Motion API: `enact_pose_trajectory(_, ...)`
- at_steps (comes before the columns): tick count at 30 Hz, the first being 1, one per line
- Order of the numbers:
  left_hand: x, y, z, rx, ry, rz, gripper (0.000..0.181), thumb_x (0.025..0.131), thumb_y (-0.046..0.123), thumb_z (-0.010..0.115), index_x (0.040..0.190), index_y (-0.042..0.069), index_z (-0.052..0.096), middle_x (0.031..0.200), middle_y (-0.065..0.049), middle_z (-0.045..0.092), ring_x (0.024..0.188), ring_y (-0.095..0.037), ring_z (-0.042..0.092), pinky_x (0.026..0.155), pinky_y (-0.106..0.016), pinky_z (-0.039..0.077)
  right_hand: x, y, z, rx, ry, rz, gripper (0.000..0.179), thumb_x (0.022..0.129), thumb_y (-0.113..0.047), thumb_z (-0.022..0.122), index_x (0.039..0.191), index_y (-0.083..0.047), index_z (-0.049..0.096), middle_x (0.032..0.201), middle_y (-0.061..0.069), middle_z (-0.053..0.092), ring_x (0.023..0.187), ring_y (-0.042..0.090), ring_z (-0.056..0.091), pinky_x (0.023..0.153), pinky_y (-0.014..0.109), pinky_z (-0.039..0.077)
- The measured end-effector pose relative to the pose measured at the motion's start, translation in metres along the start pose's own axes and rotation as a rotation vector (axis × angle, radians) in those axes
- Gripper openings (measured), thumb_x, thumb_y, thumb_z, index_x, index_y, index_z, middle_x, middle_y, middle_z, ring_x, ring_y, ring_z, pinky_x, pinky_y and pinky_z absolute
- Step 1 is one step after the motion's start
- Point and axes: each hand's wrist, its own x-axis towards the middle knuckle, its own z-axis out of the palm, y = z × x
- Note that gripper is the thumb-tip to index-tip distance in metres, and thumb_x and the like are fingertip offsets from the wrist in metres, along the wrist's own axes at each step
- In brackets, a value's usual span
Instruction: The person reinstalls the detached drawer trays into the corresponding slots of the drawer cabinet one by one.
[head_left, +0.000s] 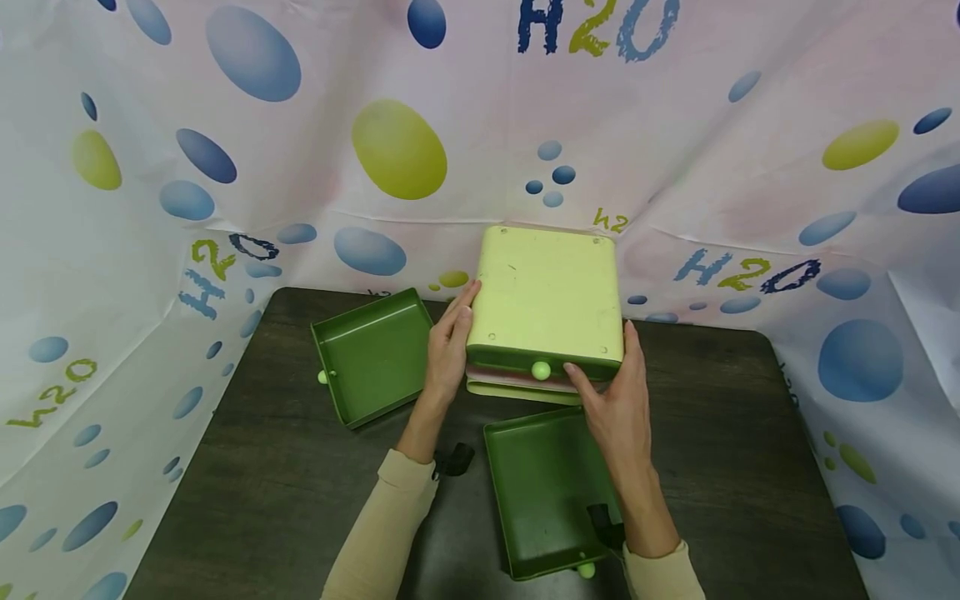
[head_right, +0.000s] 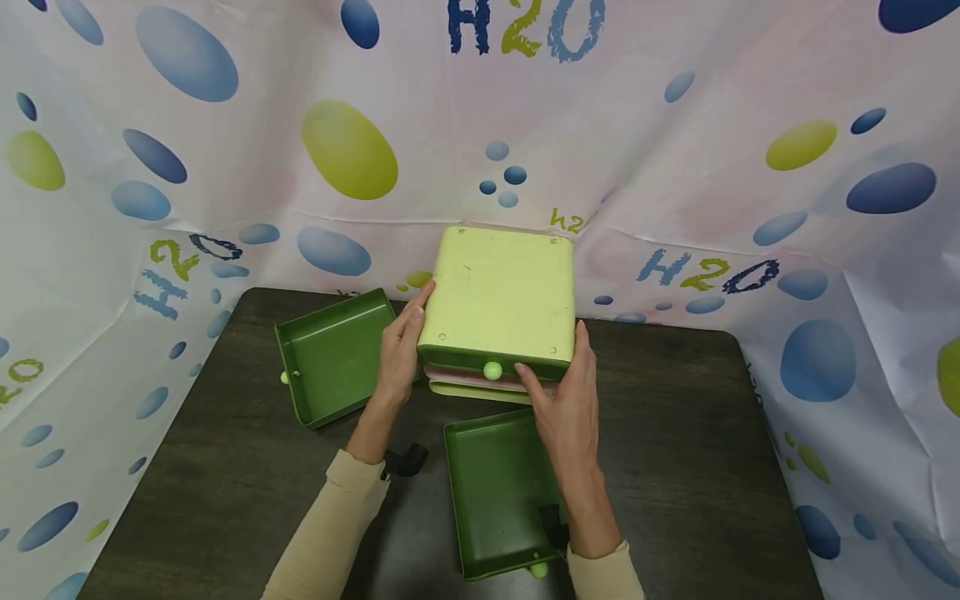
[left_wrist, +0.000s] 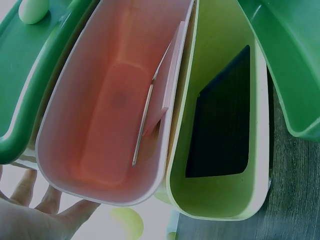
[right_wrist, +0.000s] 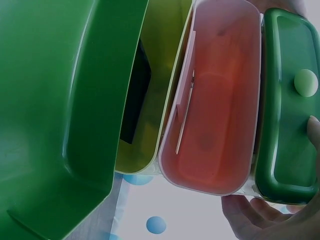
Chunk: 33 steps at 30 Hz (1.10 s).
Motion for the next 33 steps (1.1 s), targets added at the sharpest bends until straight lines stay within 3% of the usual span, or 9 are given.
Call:
enact_pose_trajectory(12,-0.002,-0.002,0.001,-0.052,-0.036,0.038,0.043,0.106,0.006,0.041,0.148,-0.004,0.041,0.156,-0.023,0.032,0.147,-0.028,0.028,0.117,-0.040,0.029,-0.001,0.000,-0.003,0.009,-0.011,0.015,0.095,0.090,-0.026,0.077,0.160,-0.009,0.015,0.158,0.019,0.029,0.144,0.034,0.031,0.108,0.057,0.034)
enact_pose_trajectory(23,0.000,-0.001,0.000,-0.050,-0.026,0.017,0.045,0.105,0.007,0.043,0.149,-0.003,0.041,0.156,-0.018,0.035,0.147,-0.024,0.030,0.116,-0.038,0.030,-0.011,0.007,-0.007,-0.008,-0.091,0.137,0.095,0.093,-0.033,0.072,0.161,-0.015,0.010,0.160,0.018,0.024,0.145,0.036,0.028,0.106,0.059,0.036)
enact_pose_trajectory(30,0.000,-0.001,0.001,-0.053,-0.023,0.017,0.044,0.105,0.007,0.043,0.148,-0.003,0.041,0.156,-0.019,0.035,0.147,-0.025,0.030,0.117,-0.040,0.030,-0.017,0.011,-0.010,-0.028,-0.111,0.152,0.093,0.094,-0.032,0.072,0.161,-0.010,0.011,0.151,0.024,0.034,0.126,0.039,0.047,0.095,0.057,0.042)
enact_pose_trajectory(33,-0.001,-0.001,0.001,-0.057,-0.023,0.020,0.044,0.105,0.007,0.042,0.148,-0.004,0.041,0.156,-0.022,0.034,0.147,-0.026,0.029,0.117,-0.041,0.029,-0.020,0.012,-0.011,-0.040,-0.135,0.171,0.092,0.095,-0.034,0.070,0.161,-0.010,0.011,0.148,0.025,0.036,0.122,0.040,0.047,0.092,0.058,0.042)
